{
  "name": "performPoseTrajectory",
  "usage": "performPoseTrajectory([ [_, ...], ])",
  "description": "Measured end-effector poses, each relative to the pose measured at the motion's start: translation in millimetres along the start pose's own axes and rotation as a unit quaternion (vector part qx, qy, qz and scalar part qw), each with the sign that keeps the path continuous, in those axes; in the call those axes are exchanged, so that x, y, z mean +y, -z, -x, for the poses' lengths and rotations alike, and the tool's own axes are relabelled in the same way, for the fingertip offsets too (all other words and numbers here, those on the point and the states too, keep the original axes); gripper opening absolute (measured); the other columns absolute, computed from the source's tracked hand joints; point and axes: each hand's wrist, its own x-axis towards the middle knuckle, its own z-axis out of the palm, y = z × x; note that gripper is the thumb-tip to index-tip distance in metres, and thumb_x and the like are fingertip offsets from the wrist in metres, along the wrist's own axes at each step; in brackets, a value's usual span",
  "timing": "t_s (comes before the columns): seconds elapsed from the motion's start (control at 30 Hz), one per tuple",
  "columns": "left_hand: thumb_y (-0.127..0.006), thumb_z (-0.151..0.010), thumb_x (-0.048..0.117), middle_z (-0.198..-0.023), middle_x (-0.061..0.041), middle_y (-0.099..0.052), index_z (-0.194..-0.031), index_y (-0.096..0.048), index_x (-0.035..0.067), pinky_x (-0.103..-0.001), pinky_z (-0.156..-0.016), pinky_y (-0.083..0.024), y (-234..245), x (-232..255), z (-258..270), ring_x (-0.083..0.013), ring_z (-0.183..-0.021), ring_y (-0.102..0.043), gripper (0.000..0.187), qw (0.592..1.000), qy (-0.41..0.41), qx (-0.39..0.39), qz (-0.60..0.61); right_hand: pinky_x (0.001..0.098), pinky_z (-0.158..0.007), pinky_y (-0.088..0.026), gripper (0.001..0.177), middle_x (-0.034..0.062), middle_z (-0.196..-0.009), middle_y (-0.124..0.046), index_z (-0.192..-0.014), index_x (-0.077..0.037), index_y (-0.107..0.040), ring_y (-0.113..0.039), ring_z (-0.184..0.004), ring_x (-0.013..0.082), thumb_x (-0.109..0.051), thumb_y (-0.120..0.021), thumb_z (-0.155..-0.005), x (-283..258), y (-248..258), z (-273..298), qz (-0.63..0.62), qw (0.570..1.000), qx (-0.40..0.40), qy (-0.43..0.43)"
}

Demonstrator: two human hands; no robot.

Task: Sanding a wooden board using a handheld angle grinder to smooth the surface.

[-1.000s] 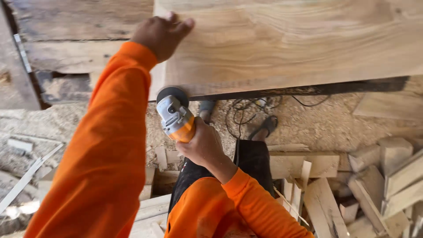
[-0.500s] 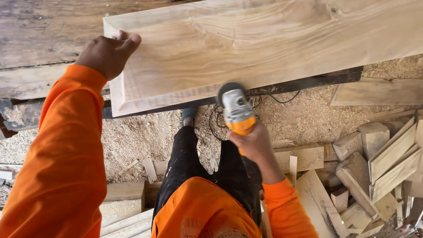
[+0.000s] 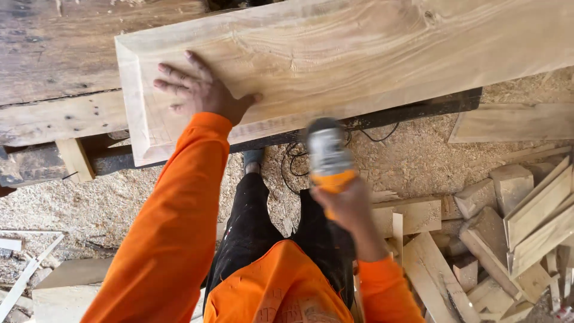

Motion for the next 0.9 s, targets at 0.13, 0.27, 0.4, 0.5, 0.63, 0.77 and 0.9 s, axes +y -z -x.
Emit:
performPoseTrajectory([
  [0.13,-0.094,-0.064,0.086,-0.157,-0.039,0.021,-0.166,0.010,0.012,-0.085,-0.102,-0.034,-10.6,7.4,0.9,-0.0668,-0.143,0.010,0.163,0.995,0.035,0.030,0.093,0.0273,-0.058,-0.060,0.037,0.0001,-0.080,-0.078,-0.098,-0.014,-0.070,-0.070,-0.062,0.0118,-0.028,-0.079,-0.065,-35.3,-62.3,14.7,0.094,0.988,-0.115,0.045],
  [0.27,-0.090,-0.064,0.085,-0.157,-0.039,0.019,-0.167,0.009,0.011,-0.083,-0.104,-0.035,-3.1,9.3,5.5,-0.0661,-0.142,0.010,0.161,0.995,0.041,0.012,0.086,0.0369,-0.068,-0.055,0.048,0.0052,-0.084,-0.076,-0.100,-0.013,-0.067,-0.072,-0.074,0.0269,-0.040,-0.073,-0.061,-42.2,-60.5,5.0,0.173,0.976,-0.124,-0.054],
  [0.4,-0.090,-0.063,0.084,-0.158,-0.038,0.017,-0.167,0.006,0.010,-0.086,-0.099,-0.037,-3.7,6.6,2.3,-0.0649,-0.143,0.009,0.160,0.995,0.047,0.023,0.089,0.0255,-0.052,-0.060,0.025,0.0018,-0.075,-0.076,-0.093,-0.011,-0.070,-0.068,-0.057,0.0110,-0.021,-0.075,-0.071,-17.8,-12.6,-17.8,0.099,0.988,-0.114,0.044],
  [0.5,-0.085,-0.063,0.087,-0.158,-0.037,0.016,-0.167,0.006,0.011,-0.085,-0.100,-0.038,-1.9,7.3,5.3,-0.0638,-0.143,0.006,0.159,0.997,0.041,0.016,0.065,0.0269,-0.055,-0.063,0.022,0.0035,-0.077,-0.077,-0.092,-0.011,-0.073,-0.071,-0.060,0.0128,-0.019,-0.079,-0.073,-0.9,36.8,-35.5,0.094,0.991,-0.092,0.028],
  [0.63,-0.081,-0.062,0.088,-0.159,-0.036,0.015,-0.167,0.009,0.010,-0.082,-0.104,-0.039,5.5,10.2,10.4,-0.0596,-0.144,0.007,0.158,0.998,0.055,-0.001,0.044,0.0286,-0.059,-0.058,0.022,-0.0031,-0.078,-0.079,-0.086,-0.021,-0.080,-0.072,-0.064,0.0092,-0.029,-0.085,-0.067,18.8,106.9,-65.7,0.127,0.986,0.021,-0.105],
  [0.77,-0.084,-0.062,0.086,-0.159,-0.033,0.017,-0.168,0.007,0.009,-0.082,-0.100,-0.042,4.9,12.1,11.4,-0.0595,-0.146,0.007,0.160,0.997,0.053,0.015,0.063,0.0285,-0.052,-0.057,0.025,0.0067,-0.077,-0.075,-0.097,-0.011,-0.077,-0.068,-0.056,0.0151,-0.016,-0.084,-0.073,31.4,169.5,-84.4,0.020,0.986,0.078,-0.145],
  [0.9,-0.084,-0.063,0.086,-0.158,-0.035,0.017,-0.167,0.008,0.010,-0.082,-0.104,-0.039,2.8,10.7,9.2,-0.0619,-0.145,0.006,0.158,0.996,0.058,0.008,0.061,0.0301,-0.055,-0.059,0.021,0.0077,-0.085,-0.073,-0.099,-0.005,-0.070,-0.067,-0.062,0.0161,-0.004,-0.078,-0.080,21.9,178.0,-79.1,-0.055,0.985,0.112,-0.119],
])
